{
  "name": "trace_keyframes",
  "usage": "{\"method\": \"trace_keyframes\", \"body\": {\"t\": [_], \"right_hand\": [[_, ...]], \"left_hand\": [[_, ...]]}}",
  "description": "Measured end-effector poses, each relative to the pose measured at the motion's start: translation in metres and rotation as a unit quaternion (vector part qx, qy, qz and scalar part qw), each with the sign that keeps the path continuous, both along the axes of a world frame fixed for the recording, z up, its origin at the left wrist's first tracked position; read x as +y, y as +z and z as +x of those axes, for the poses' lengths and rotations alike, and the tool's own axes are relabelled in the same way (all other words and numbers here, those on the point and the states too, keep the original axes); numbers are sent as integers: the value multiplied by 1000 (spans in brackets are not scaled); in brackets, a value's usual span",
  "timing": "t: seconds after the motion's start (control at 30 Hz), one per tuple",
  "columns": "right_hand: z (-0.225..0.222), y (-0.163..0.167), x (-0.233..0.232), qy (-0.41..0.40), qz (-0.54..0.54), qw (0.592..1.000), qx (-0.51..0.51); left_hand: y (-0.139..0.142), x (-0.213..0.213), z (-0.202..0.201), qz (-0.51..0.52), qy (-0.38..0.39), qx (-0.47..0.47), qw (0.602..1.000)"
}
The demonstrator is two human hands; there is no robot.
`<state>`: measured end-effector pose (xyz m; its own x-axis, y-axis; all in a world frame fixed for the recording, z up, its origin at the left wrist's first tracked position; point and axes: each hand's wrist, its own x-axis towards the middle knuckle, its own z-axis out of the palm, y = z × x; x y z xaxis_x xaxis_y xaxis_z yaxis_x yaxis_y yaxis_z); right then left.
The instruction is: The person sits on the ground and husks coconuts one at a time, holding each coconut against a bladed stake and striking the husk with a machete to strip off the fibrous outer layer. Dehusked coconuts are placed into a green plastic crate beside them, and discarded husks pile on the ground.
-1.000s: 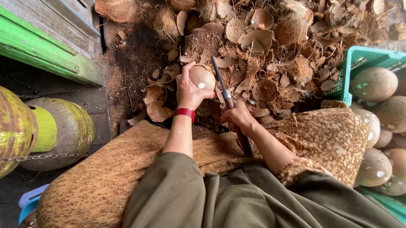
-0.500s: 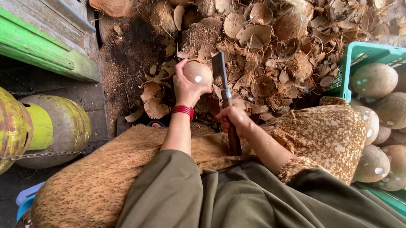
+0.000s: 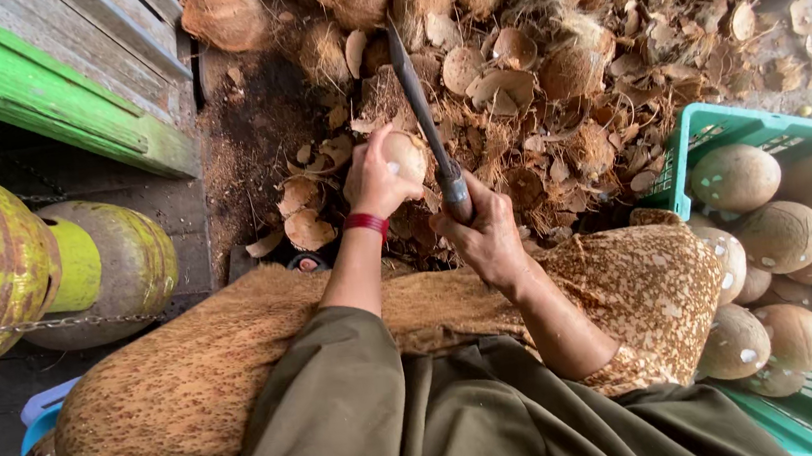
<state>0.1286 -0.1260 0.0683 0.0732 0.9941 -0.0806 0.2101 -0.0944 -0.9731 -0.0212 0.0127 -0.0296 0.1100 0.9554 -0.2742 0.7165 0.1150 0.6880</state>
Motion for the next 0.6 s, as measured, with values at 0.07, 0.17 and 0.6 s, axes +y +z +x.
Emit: {"method": "trace_keyframes", "body": {"t": [0.07, 0.17, 0.6], "right_hand": [[-1, -16, 1, 12, 102, 994, -29], [-1, -52, 12, -39, -127, 989, -64], [10, -28, 4, -5, 51, 998, 26]], "left_hand": [[0, 5, 9, 34, -49, 86, 994], [-2, 5, 16, 100, -79, 108, 986], [-18, -11, 14, 103, -35, 91, 990]]}}
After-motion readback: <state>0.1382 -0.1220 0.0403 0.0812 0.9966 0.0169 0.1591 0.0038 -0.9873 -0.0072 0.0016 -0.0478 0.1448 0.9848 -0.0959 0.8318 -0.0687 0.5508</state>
